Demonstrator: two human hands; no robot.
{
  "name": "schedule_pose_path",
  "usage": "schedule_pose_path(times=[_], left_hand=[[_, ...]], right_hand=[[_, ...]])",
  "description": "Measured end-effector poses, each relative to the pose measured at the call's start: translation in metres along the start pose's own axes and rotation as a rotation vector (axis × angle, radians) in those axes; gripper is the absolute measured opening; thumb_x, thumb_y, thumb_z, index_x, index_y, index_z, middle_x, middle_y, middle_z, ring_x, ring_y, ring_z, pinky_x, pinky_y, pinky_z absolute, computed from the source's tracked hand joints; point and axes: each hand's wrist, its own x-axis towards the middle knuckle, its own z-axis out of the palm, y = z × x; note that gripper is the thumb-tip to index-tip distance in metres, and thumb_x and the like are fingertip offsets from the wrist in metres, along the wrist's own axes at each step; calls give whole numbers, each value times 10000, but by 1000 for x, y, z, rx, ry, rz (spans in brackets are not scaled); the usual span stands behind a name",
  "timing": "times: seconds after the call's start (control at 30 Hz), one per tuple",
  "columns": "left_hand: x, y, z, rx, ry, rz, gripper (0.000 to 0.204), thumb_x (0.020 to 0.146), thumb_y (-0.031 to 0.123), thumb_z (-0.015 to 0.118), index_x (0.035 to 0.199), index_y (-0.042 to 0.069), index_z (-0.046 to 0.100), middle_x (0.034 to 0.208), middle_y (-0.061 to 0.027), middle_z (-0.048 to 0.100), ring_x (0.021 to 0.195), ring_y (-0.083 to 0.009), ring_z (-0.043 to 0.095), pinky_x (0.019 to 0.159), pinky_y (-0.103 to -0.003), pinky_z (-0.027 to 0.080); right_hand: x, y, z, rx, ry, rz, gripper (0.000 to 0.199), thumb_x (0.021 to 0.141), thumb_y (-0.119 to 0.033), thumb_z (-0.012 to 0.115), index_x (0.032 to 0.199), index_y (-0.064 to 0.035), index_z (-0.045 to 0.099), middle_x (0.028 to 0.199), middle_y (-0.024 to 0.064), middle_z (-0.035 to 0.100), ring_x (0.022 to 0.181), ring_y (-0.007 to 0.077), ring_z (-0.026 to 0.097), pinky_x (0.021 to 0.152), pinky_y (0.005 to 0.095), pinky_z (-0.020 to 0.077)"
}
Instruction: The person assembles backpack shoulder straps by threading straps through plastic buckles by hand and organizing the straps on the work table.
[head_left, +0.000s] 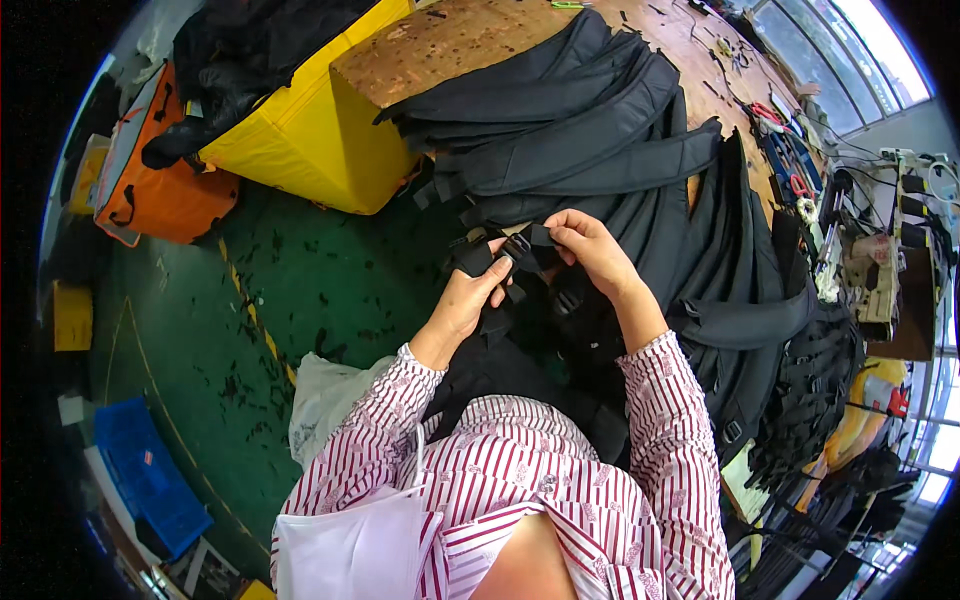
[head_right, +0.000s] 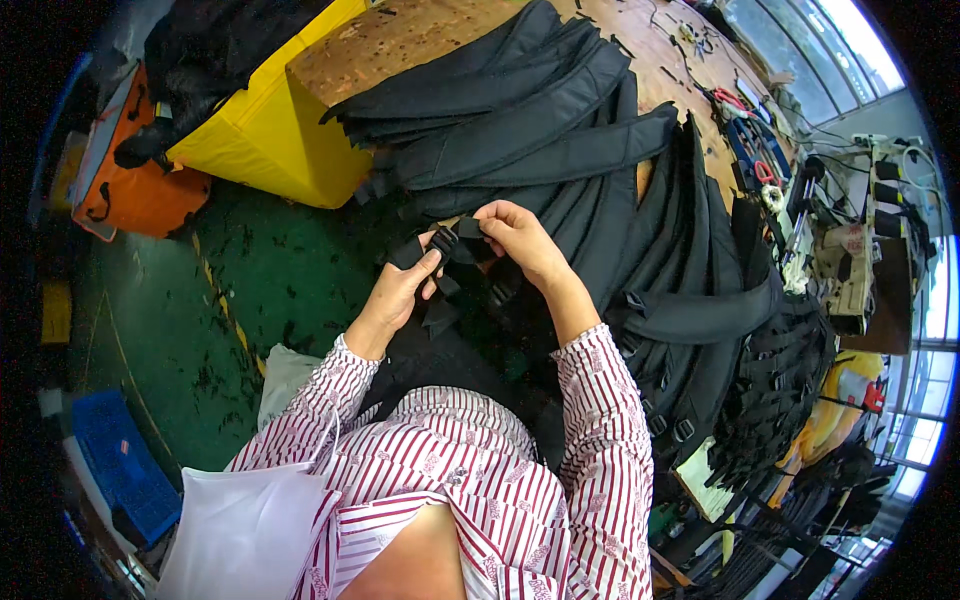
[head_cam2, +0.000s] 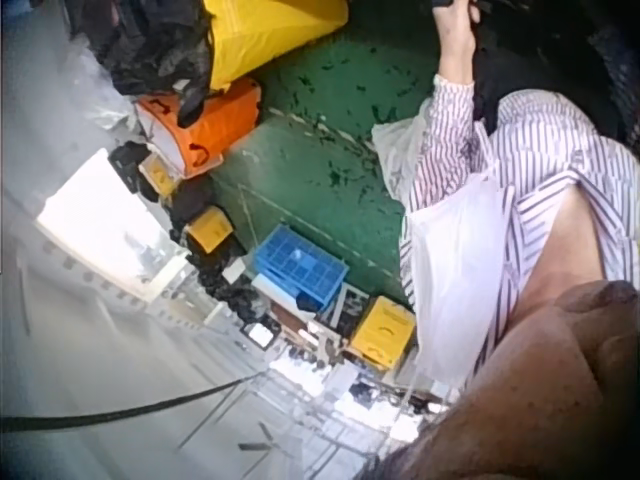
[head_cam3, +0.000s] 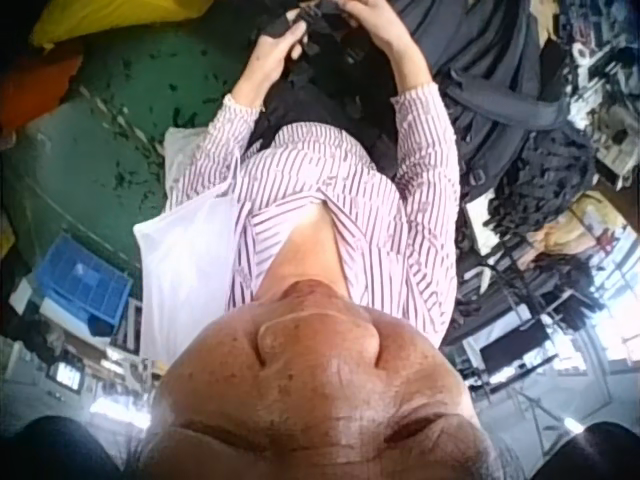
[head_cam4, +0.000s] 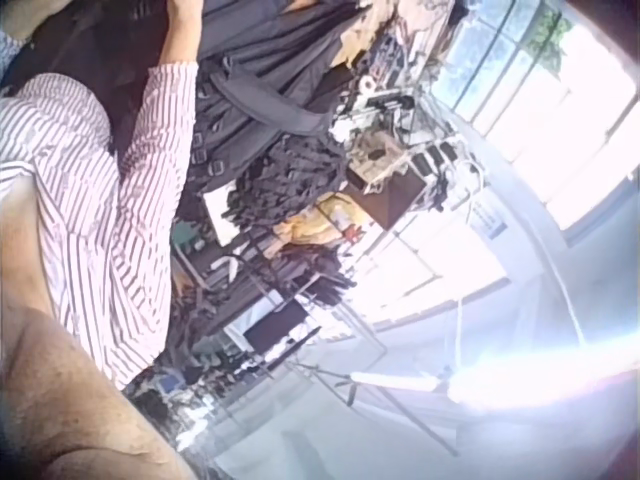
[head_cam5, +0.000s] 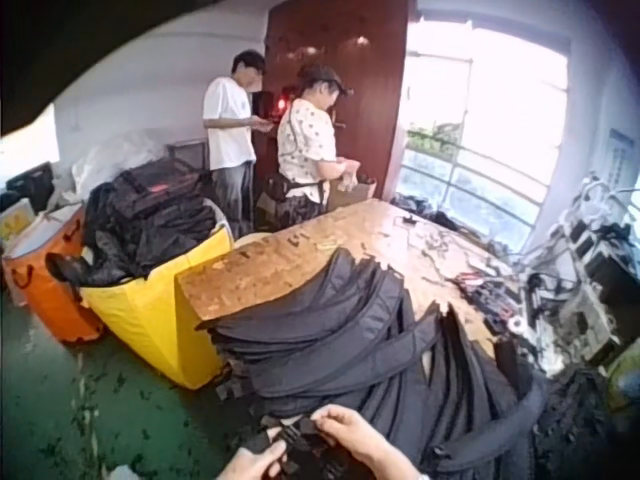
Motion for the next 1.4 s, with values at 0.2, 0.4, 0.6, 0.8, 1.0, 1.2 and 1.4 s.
schedule_pose_path(times=[0.2, 0.4, 0.6, 0.8, 1.0, 1.2, 1.4], left_hand=[[2, 7, 0, 61, -98, 7, 360, 927, 209, 559, 1223, 4, 539, 842, 35, 544, 694, -33, 481, 494, -166, 366], [10, 5, 6, 39, -98, -12, 380, 918, 188, 577, 1245, 1, 531, 811, 29, 529, 678, -38, 469, 497, -174, 370], [15, 2, 6, 17, -133, -7, 336, 911, 174, 588, 1197, 0, 555, 788, 15, 526, 662, -43, 474, 494, -182, 376], [14, 8, 2, 22, -145, -91, 262, 915, 172, 585, 1123, 14, 574, 781, 18, 526, 648, -43, 474, 489, -179, 381], [13, 7, 0, -4, -172, -138, 282, 909, 178, 598, 1137, 16, 556, 773, 17, 525, 615, -37, 457, 479, -164, 367], [14, 13, -1, 115, -192, -138, 269, 916, 180, 590, 1130, 22, 547, 741, 15, 514, 534, -29, 416, 467, -161, 341], [17, 12, 3, 138, -143, -125, 210, 919, 175, 586, 1071, 34, 556, 728, 12, 516, 496, -33, 390, 446, -176, 317]], right_hand=[[0, 1, 0, 45, 41, 37, 79, 914, -123, 546, 950, -59, 577, 757, -56, 506, 608, 35, 421, 558, 169, 348], [0, -5, 0, 16, -1, 39, 97, 918, -138, 548, 957, -55, 578, 761, -55, 511, 606, 35, 417, 556, 167, 346], [2, -9, -3, -7, -61, 83, 109, 918, -159, 559, 945, -56, 585, 757, -60, 512, 609, 34, 413, 552, 170, 342], [7, -16, -13, -105, -187, 133, 146, 898, -203, 599, 904, -57, 598, 737, -76, 507, 611, 26, 402, 550, 168, 327], [9, -30, -12, -226, -310, 159, 169, 903, -222, 597, 861, -59, 600, 729, -90, 501, 624, 14, 409, 547, 170, 318], [6, -34, 0, -268, -287, 57, 187, 926, -226, 572, 841, -60, 590, 723, -83, 494, 621, 19, 407, 558, 175, 337], [2, -16, 17, -360, -10, -58, 172, 953, -198, 519, 941, -44, 595, 727, -51, 513, 582, 36, 417, 527, 190, 368]])
